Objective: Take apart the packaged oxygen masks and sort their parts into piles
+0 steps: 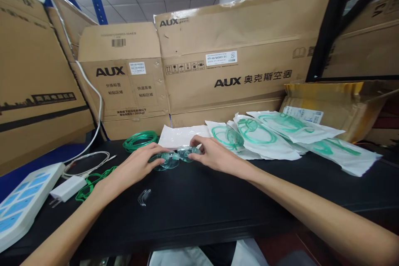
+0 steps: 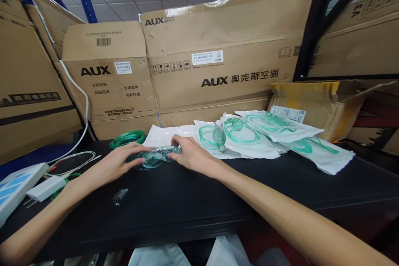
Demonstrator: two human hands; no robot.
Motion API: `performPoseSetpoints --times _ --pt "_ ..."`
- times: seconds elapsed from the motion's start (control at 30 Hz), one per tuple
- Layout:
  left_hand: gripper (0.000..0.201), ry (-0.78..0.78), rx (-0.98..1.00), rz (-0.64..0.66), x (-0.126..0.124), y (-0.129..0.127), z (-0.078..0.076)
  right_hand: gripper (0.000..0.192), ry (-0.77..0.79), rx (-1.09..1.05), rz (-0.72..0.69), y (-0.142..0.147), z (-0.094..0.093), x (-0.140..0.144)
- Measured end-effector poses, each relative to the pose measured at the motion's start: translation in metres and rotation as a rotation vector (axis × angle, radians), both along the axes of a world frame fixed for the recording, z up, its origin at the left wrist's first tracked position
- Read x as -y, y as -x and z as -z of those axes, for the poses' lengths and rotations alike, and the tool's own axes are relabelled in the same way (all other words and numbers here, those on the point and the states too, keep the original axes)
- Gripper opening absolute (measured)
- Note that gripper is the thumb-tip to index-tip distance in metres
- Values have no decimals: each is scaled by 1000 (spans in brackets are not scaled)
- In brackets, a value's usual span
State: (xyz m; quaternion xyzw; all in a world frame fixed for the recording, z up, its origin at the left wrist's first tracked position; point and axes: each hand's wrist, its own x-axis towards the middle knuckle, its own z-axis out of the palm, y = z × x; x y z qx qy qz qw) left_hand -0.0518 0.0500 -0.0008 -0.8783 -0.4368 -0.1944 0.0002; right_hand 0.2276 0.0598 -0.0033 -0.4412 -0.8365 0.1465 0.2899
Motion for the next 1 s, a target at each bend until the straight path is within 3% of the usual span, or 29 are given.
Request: performPoseSetpoints --times 0.17,0.6,0.83,1.0 --pt "39 8 4 -10 -2 0 1 41 -2 -5 -19 16 6 -15" --pt "37 -1 21 -5 -6 1 5 41 -42 146 -232 31 10 -21" --pt "34 18 88 -28 -6 0 9 55 -59 309 -223 32 1 -20" --pt "33 -1 45 12 -7 2 12 51 -158 385 -209 36 7 -13"
